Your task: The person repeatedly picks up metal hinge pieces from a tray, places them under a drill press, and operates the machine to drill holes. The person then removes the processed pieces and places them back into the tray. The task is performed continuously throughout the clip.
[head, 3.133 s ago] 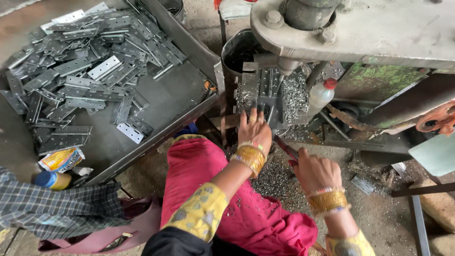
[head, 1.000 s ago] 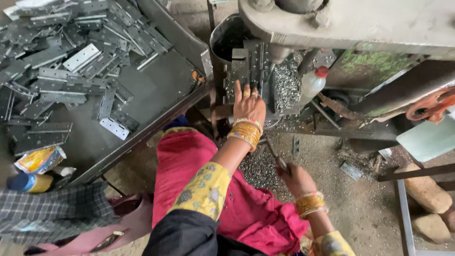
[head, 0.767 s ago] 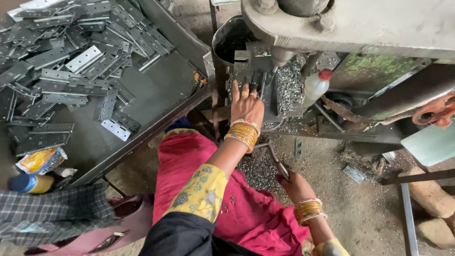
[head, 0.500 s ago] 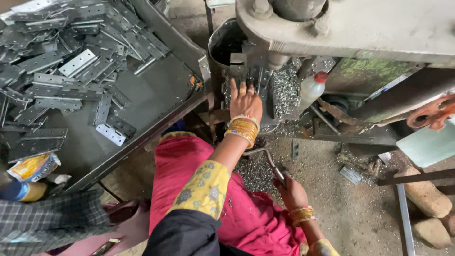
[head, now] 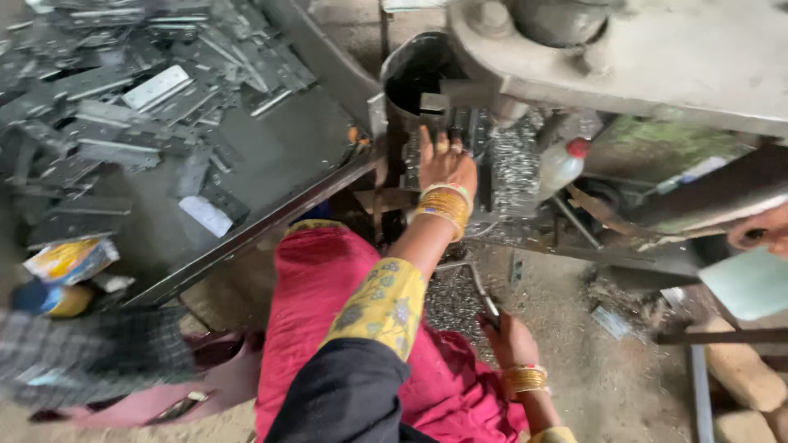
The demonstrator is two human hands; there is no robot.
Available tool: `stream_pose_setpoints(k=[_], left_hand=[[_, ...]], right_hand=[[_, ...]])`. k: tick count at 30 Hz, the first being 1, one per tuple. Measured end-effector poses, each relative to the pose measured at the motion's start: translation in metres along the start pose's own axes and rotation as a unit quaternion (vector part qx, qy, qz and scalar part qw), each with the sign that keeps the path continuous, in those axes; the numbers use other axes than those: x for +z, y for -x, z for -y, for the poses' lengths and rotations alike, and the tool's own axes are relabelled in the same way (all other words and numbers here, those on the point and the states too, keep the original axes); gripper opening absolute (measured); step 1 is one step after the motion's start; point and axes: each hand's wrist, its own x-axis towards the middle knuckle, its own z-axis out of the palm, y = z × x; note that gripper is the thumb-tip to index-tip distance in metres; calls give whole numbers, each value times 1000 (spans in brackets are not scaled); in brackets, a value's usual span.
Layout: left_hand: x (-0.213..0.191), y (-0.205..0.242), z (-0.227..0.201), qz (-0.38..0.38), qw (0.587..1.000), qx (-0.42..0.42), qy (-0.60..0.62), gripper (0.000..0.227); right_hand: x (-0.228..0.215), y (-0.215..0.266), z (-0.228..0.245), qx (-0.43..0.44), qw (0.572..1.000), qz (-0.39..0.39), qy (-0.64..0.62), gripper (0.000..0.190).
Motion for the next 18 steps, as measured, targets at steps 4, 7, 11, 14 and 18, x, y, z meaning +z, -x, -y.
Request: stream_pose_setpoints(k=[4, 7, 11, 14, 18], left_hand=[[3, 16, 2, 76, 997, 19, 0, 39], [7, 27, 0, 61, 998, 14, 18, 39], [38, 87, -7, -70, 995, 55, 50, 66], [46, 127, 7, -174, 977, 122, 19, 18], [28, 117, 19, -227, 949, 158, 154, 15]], right_hand=[[1, 29, 6, -29, 996, -33, 78, 37], [-47, 30, 37, 9, 992, -32, 120, 34], [-103, 43, 82, -133, 966, -206, 78, 33], [-123, 48, 109, -127, 962, -218, 101, 33], [-127, 50, 121, -125, 962, -211, 116, 40]])
